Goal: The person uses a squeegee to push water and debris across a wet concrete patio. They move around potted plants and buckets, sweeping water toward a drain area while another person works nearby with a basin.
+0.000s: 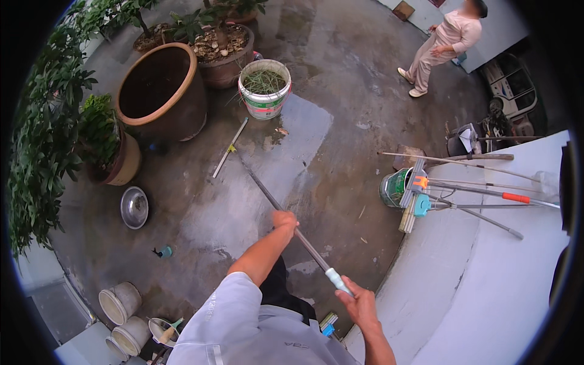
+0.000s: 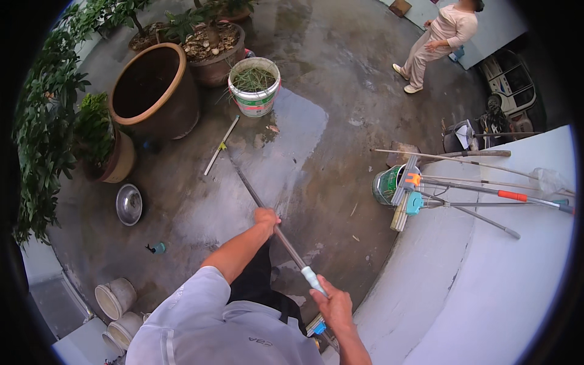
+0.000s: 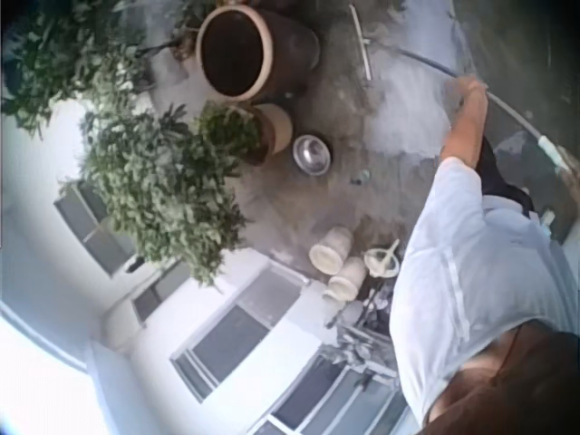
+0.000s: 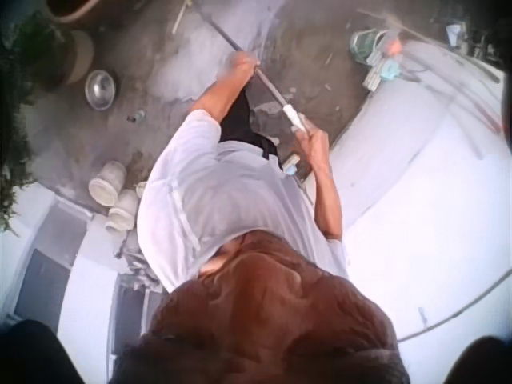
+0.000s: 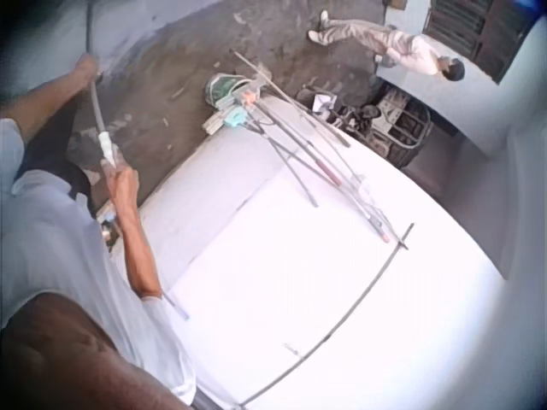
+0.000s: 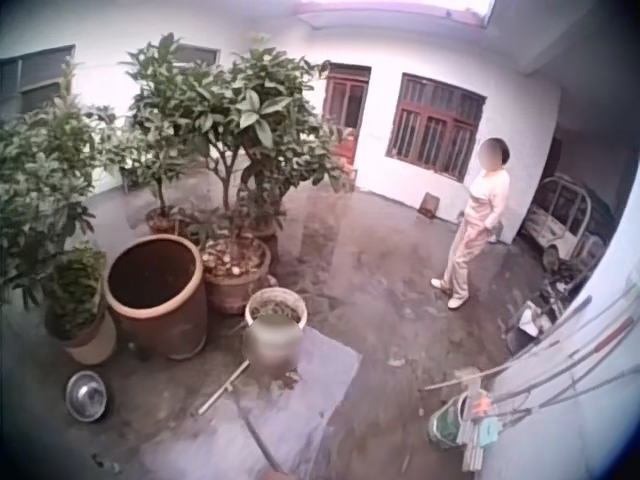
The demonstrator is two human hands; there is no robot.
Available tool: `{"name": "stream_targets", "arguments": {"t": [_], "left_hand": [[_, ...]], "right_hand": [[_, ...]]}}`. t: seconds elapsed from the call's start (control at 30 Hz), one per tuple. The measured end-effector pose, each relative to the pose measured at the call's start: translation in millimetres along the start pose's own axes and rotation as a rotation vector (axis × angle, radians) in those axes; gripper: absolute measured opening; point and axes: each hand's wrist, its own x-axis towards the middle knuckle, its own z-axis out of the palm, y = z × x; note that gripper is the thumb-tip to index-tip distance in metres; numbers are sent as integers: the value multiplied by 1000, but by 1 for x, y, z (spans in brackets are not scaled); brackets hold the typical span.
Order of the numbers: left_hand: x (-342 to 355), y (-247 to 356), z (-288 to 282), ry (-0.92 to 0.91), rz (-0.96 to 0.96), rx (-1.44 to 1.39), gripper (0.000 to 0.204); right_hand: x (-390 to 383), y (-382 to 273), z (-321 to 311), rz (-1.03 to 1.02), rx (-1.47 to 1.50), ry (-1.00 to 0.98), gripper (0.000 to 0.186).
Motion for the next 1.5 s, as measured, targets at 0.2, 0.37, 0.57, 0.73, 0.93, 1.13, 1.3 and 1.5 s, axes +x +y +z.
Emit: {"name": "stream_targets", "arguments": {"t": [0.2, 0.37, 0.57, 0.73, 0.93, 1.13, 1.3, 1.5], "left_hand": [[-14, -12, 116, -38, -156, 160, 21], [-106, 55, 160, -278, -307, -8, 35], [-99, 93, 163, -267, -230, -145, 32], [50, 94, 137, -44, -11, 107, 31], [4, 34, 186, -193, 104, 388, 41], [-159, 13, 252, -388, -244, 411, 49], [-201, 8, 280, -517, -442, 133, 43], [-221, 31, 199, -550, -513, -63, 49]], "right_hand": [[-2, -25, -101, 162, -70, 15, 44], [-29, -51, -163, 289, -22, 132, 46], [-12, -44, -163, 218, 10, 191, 46], [84, -61, -93, 74, 61, 86, 47], [30, -18, -114, 182, 20, 182, 45], [-64, -44, -200, 463, -144, 160, 40], [-85, -70, -237, 445, -321, 197, 40], [-104, -28, -249, 435, -351, 151, 38]]}}
